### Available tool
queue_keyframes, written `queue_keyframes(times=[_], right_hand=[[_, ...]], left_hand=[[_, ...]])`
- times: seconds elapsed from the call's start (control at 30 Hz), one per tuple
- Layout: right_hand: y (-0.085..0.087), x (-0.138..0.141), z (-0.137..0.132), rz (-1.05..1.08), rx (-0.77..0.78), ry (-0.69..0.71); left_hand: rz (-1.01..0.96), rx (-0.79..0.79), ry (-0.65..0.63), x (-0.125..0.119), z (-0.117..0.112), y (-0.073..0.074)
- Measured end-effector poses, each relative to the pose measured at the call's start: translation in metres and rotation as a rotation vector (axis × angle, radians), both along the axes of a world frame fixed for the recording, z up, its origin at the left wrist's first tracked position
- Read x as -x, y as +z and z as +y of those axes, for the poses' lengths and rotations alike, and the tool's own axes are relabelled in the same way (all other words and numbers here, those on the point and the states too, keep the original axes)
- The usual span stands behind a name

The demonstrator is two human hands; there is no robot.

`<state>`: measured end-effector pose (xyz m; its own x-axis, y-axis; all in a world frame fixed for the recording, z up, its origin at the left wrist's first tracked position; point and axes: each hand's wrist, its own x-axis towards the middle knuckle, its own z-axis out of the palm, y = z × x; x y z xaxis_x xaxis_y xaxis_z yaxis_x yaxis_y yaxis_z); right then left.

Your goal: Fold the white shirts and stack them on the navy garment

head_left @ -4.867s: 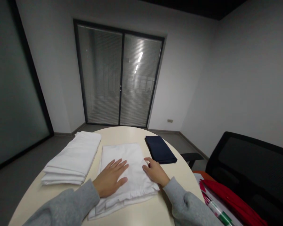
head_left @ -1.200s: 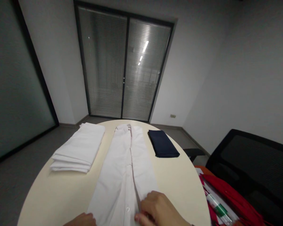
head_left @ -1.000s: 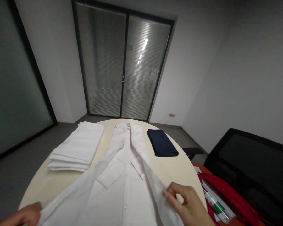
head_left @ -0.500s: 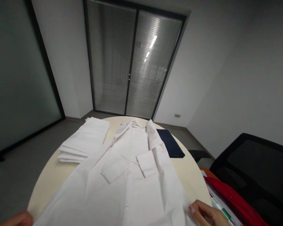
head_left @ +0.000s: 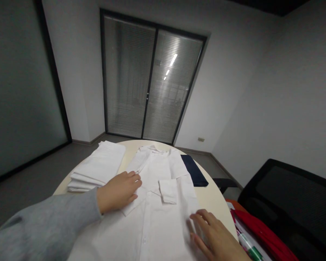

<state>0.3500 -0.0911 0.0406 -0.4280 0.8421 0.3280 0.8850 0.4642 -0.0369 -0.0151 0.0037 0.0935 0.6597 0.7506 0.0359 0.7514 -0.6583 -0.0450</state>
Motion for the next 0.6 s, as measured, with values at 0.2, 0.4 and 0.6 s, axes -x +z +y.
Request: queue_keyframes(times=[0.2, 0.4, 0.6], right_hand=[[-0.029, 0.049, 0.018, -0.049, 0.17, 0.173], [-0.064, 0.037, 0.031, -0.054, 0.124, 0.208], [-0.059, 0.037, 0.031, -0.041, 0.166, 0.201]], left_hand=[[0.069, -0.05, 0.081, -0.043, 0.077, -0.041], [0.125, -0.102, 0.291, -0.043, 0.115, -0.036], [0.116, -0.084, 0.423, -0.01, 0.136, -0.008]])
